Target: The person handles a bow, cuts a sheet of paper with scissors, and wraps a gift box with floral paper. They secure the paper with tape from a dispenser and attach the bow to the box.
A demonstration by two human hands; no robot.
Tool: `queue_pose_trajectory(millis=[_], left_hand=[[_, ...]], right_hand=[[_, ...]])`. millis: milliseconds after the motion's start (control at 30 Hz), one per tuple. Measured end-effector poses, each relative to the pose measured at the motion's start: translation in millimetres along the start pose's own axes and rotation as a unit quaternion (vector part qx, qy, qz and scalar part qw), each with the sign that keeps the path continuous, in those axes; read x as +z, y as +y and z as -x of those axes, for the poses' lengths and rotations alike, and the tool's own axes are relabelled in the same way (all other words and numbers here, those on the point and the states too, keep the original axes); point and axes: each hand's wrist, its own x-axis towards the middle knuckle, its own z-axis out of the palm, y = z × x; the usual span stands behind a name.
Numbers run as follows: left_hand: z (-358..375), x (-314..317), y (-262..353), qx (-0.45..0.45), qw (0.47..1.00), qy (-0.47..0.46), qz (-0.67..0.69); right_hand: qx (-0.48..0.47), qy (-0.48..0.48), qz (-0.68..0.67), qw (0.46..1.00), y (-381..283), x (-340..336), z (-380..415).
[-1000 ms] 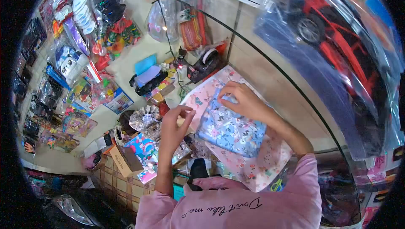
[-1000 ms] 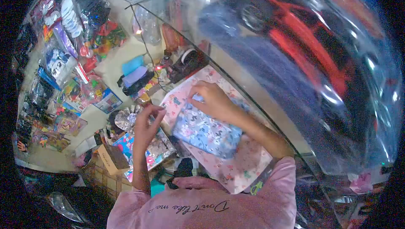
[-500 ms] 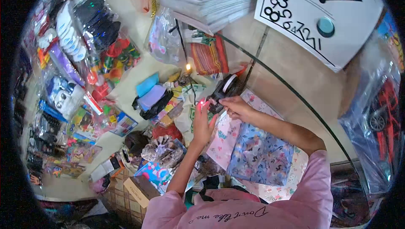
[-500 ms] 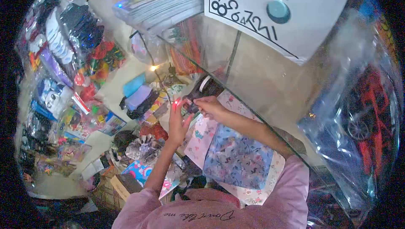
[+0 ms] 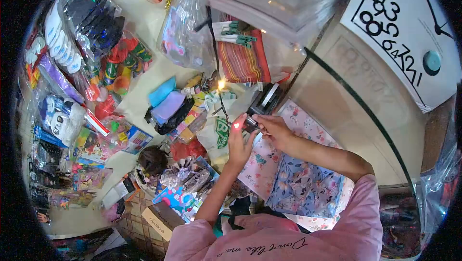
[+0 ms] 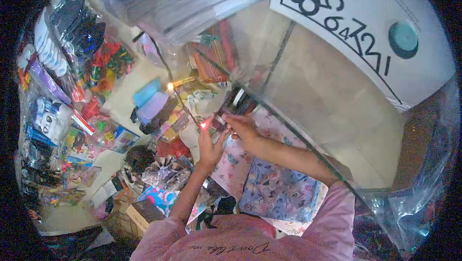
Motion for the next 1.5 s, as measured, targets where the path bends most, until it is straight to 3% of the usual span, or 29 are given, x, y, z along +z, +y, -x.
queue_pose_trajectory(millis=[267, 333, 433, 633, 733, 833, 1000, 1200, 1300, 1500], left_hand=[[9, 11, -3, -0.021, 0.999, 0.032, -0.019], [8, 11, -3, 0.009, 0.997, 0.053, -0.059], [13, 13, -6, -0.025, 0.999, 0.041, 0.022], [11, 3, -4, -0.093, 0.995, -0.021, -0.01], [8, 3, 1, -0.059, 0.998, -0.001, 0.019], [13, 3, -8, 0.054, 0.994, 0.025, -0.087], [14, 2, -10, 0.0, 0.999, -0.004, -0.052], [16, 7, -16, -0.025, 1.0, 0.003, 0.004], [17, 7, -14, -0.032, 0.999, 0.002, -0.015], [17, 6, -14, -0.034, 0.999, 0.004, -0.024]], right_hand=[[-0.03, 0.005, -0.03, 0.999, -10, -4, 16], [0.019, -0.02, -0.016, 0.999, -12, -1, 33], [0.043, -0.029, -0.004, 0.999, -8, 4, 38], [-0.003, -0.032, 0.039, 0.999, 6, 1, 31], [-0.011, -0.014, 0.059, 0.998, 17, 5, 27], [-0.021, -0.014, 0.067, 0.997, 23, 11, 32], [-0.02, 0.036, 0.115, 0.992, 37, 8, 17], [-0.047, 0.025, 0.177, 0.983, 34, 5, 14], [-0.081, 0.023, 0.111, 0.99, 39, 6, 12], [-0.077, 0.002, 0.112, 0.991, 41, 0, 8]])
